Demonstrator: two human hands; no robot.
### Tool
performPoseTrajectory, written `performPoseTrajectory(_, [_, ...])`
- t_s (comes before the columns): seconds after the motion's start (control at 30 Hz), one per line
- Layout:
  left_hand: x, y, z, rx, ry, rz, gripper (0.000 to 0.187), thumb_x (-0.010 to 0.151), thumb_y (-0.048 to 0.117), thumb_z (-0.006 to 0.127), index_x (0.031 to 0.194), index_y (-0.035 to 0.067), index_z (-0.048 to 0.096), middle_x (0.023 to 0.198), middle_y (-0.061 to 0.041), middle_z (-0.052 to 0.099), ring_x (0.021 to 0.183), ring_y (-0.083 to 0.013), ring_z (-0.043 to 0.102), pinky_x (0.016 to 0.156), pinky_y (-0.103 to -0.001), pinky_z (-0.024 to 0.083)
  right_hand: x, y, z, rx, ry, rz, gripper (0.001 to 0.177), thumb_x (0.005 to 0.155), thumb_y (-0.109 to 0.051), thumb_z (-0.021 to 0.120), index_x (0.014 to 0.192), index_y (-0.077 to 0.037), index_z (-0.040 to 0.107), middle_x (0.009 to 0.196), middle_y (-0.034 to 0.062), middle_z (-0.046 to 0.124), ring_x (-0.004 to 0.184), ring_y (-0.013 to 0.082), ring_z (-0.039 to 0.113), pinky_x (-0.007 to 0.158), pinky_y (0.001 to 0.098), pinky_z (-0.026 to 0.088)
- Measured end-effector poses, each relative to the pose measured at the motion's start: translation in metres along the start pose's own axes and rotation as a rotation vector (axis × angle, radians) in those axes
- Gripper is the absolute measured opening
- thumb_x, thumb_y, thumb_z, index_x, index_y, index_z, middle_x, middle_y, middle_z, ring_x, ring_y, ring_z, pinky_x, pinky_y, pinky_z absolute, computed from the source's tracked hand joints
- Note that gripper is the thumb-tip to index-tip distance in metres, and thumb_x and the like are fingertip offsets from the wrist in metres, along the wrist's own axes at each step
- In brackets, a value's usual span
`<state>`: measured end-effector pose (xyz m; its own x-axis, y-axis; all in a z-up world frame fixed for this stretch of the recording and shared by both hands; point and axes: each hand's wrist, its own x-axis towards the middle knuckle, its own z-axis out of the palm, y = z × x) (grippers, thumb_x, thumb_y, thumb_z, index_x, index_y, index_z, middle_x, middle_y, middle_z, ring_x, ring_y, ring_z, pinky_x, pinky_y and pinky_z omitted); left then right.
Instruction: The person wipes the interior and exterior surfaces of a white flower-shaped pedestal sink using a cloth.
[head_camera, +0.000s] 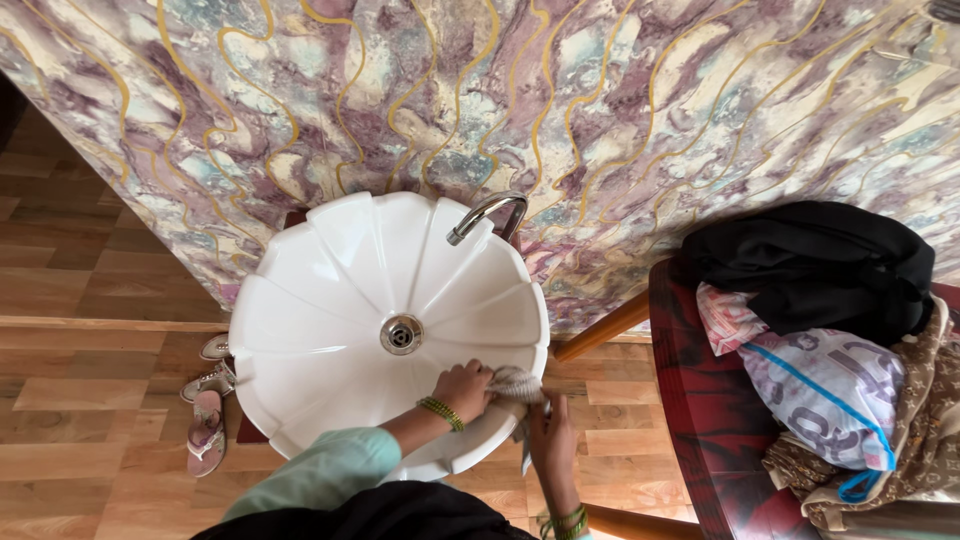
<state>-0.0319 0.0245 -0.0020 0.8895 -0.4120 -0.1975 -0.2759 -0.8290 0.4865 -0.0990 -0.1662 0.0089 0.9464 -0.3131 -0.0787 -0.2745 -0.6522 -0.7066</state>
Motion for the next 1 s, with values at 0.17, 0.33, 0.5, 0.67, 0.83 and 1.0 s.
performPoseTrajectory(0.17, [0.025,0.006,-0.002,0.028,0.144,-0.020,0.032,0.094,0.027,0.066,0.122,0.011,0.066,0.125,-0.012,0.061,0.108,-0.0343,0.064,0.091,-0.051,0.053,0.027,-0.019,-0.011,0.006,0.183,-0.341,0.022,0.095,-0.013,0.060,0.115,-0.003,0.063,0.094,0.0194,0.070,0.066,0.0290,0.068,0.057,0.0421,0.053])
performPoseTrajectory(0.33, [0.021,0.002,-0.004,-0.040,0.084,-0.043,0.036,0.093,0.031,0.068,0.122,0.011,0.065,0.126,-0.015,0.059,0.109,-0.0365,0.064,0.090,-0.051,0.054,0.025,-0.022,-0.015,-0.008,0.228,-0.441,0.020,0.095,-0.011,0.061,0.114,-0.004,0.064,0.096,0.0198,0.071,0.073,0.0323,0.069,0.062,0.0438,0.054])
performPoseTrajectory(0.5, [-0.015,-0.005,0.000,-0.094,0.002,0.038,0.039,0.093,0.035,0.067,0.122,0.011,0.065,0.128,-0.014,0.060,0.109,-0.0362,0.065,0.094,-0.048,0.053,-0.010,-0.006,-0.014,0.051,-0.091,0.054,0.027,0.100,-0.017,0.054,0.125,-0.008,0.058,0.093,0.0186,0.079,0.068,0.0235,0.077,0.056,0.0364,0.057])
performPoseTrajectory(0.67, [-0.043,-0.012,0.004,-0.080,-0.116,0.076,0.043,0.098,0.037,0.062,0.128,0.007,0.059,0.131,-0.015,0.057,0.109,-0.0340,0.066,0.095,-0.046,0.054,-0.055,0.014,0.000,0.307,-0.106,-0.013,0.021,0.101,-0.017,0.057,0.116,-0.003,0.062,0.085,0.0129,0.078,0.068,0.0153,0.076,0.051,0.0323,0.057])
performPoseTrajectory(0.83, [-0.056,-0.020,0.001,-0.069,-0.157,0.088,0.048,0.099,0.039,0.061,0.133,0.007,0.056,0.131,-0.014,0.057,0.110,-0.0326,0.065,0.097,-0.045,0.053,-0.070,-0.005,0.009,0.281,-0.020,0.033,0.029,0.097,-0.018,0.061,0.123,-0.004,0.059,0.073,0.0176,0.076,0.060,0.0178,0.068,0.050,0.0323,0.050])
performPoseTrajectory(1.0, [-0.031,-0.009,-0.004,-0.001,-0.077,0.056,0.040,0.097,0.033,0.061,0.127,0.007,0.061,0.130,-0.015,0.057,0.105,-0.0327,0.065,0.089,-0.047,0.056,-0.048,-0.010,0.014,0.153,0.063,0.089,0.029,0.098,-0.022,0.059,0.122,-0.005,0.061,0.087,0.0131,0.073,0.067,0.0195,0.074,0.053,0.0373,0.060])
